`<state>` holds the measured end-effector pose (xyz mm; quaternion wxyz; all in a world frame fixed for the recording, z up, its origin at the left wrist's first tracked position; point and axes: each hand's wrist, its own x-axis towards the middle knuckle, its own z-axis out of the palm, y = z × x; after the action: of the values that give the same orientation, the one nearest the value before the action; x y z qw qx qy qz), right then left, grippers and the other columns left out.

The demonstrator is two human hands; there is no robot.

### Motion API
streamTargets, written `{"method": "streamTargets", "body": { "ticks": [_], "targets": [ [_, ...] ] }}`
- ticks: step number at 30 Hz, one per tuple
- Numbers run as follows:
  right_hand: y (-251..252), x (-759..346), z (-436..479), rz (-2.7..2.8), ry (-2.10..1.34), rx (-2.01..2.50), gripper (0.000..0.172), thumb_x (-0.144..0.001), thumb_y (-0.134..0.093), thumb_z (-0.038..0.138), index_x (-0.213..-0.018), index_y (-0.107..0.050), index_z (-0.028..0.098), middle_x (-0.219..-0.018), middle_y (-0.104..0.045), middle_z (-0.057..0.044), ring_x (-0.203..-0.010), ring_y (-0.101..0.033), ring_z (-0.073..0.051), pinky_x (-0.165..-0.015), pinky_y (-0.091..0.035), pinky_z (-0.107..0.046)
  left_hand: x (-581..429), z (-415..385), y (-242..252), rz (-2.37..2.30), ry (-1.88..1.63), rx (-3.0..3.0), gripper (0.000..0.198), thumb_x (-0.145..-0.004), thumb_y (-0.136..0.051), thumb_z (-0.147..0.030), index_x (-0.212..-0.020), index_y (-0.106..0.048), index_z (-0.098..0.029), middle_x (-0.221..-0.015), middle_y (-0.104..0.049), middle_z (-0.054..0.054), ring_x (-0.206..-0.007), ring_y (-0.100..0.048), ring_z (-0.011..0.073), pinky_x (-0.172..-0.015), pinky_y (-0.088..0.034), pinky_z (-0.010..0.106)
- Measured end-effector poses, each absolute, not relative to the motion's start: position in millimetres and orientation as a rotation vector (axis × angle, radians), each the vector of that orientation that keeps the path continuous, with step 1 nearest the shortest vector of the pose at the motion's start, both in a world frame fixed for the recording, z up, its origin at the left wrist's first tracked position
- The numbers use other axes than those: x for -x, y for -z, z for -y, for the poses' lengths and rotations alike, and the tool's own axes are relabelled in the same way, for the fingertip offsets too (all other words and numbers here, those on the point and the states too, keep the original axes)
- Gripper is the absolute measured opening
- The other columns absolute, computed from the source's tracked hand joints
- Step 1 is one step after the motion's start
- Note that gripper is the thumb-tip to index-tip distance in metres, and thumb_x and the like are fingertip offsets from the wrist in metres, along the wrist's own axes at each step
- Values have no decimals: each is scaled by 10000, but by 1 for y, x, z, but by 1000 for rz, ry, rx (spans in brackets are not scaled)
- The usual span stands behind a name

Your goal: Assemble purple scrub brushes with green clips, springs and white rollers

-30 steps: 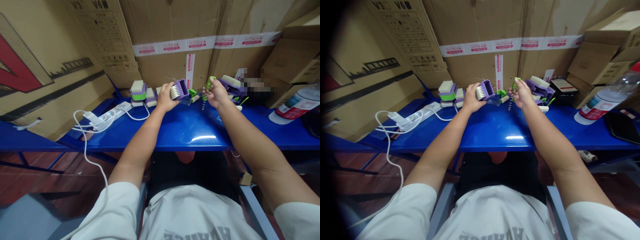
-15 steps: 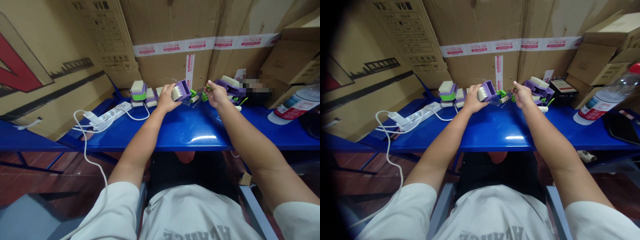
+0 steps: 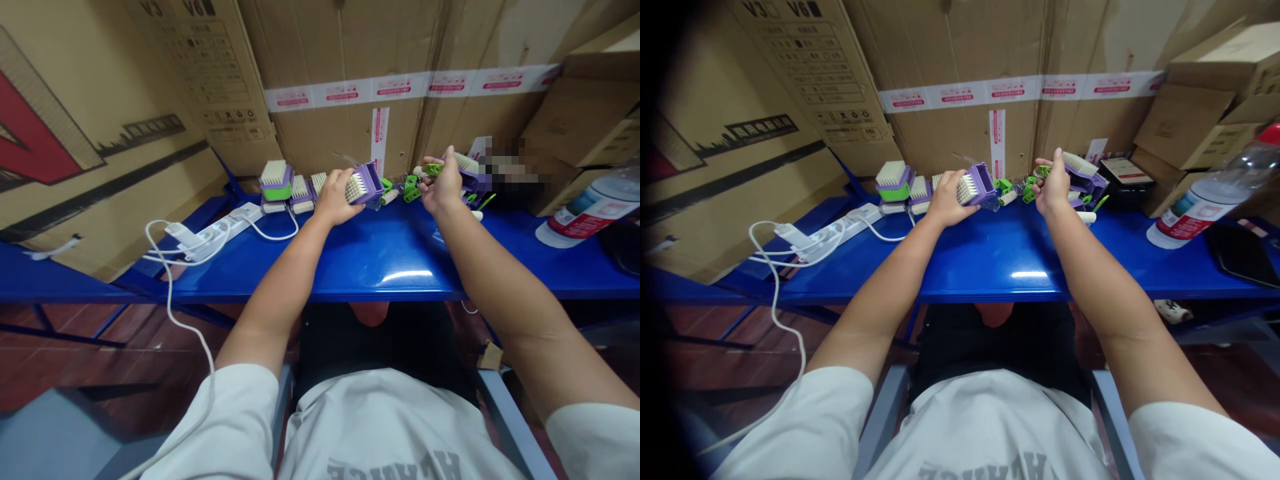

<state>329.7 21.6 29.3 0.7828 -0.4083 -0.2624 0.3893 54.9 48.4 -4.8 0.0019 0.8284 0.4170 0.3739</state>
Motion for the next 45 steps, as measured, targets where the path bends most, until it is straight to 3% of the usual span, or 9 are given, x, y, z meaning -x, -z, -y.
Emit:
{"method": "streamTargets", "body": {
  "ticks": [3,7,12,15,20,29,34,39,45],
  "targets": [
    [-37,-323,-14,492,-795,772,640,-1212,-496,757,-878,-667,238,-784,-526,19,-584,-396,-102,-437,-279,-203,-55,-47,4,-1319,-1159,-2600,1035,-783,-1079,-353,-1677,-572,-235,-1648,-645,193,-1604,-622,459,-1399,-498,611],
    [-39,-322,-16,462,-694,710,453,-1229,-592,550,-885,-575,257,-849,-523,46,-596,-464,-82,-521,-457,-192,-56,-44,2,-1332,-1145,-2601,1019,-779,-1064,-319,-1669,-579,-207,-1625,-665,191,-1581,-638,443,-1387,-513,590],
    [-25,-333,-32,559,-704,702,397,-992,-855,544,-956,-555,287,-942,-620,43,-818,-692,-145,-809,-708,-332,-58,-44,2,-1369,-1135,-2589,1022,-789,-1056,-333,-1675,-562,-208,-1646,-649,197,-1592,-628,442,-1401,-500,584],
    [-20,-336,-38,612,-739,719,427,-850,-944,479,-1000,-586,300,-999,-674,28,-1026,-773,-206,-929,-738,-411,-57,-47,5,-1368,-1169,-2575,1034,-794,-1064,-377,-1675,-543,-234,-1655,-645,196,-1616,-603,457,-1412,-482,618],
    [-25,-332,-28,676,-799,728,464,-756,-1005,357,-1024,-631,299,-1016,-703,22,-1152,-792,-218,-1001,-723,-395,-57,-51,8,-1323,-1221,-2556,1040,-792,-1071,-429,-1667,-532,-269,-1663,-652,196,-1607,-604,466,-1404,-480,653],
    [-39,-319,2,790,-840,818,533,-750,-1053,546,-1031,-670,307,-1129,-803,9,-1132,-814,-219,-894,-705,-341,-57,-44,1,-1284,-1244,-2528,1044,-793,-1076,-516,-1655,-528,-305,-1642,-680,181,-1596,-621,472,-1384,-491,669],
    [-35,-326,-5,777,-818,753,544,-833,-965,735,-958,-645,313,-1212,-810,-44,-1355,-783,-277,-989,-732,-425,-59,-39,0,-1317,-1232,-2505,974,-802,-1070,-481,-1593,-533,-295,-1561,-734,166,-1513,-691,456,-1312,-549,640],
    [-32,-342,-17,685,-815,615,460,-913,-893,710,-944,-638,328,-1218,-778,-46,-1487,-735,-253,-1068,-741,-397,-59,-38,1,-1342,-1192,-2526,876,-817,-1022,-351,-1551,-551,-260,-1528,-758,172,-1465,-717,441,-1281,-566,607],
    [-37,-344,-8,759,-825,667,421,-934,-842,669,-913,-595,329,-1229,-787,-61,-1486,-743,-290,-1015,-760,-442,-59,-38,0,-1322,-1154,-2543,893,-817,-999,-321,-1585,-545,-274,-1548,-759,172,-1459,-720,448,-1271,-564,615]
  ]
}}
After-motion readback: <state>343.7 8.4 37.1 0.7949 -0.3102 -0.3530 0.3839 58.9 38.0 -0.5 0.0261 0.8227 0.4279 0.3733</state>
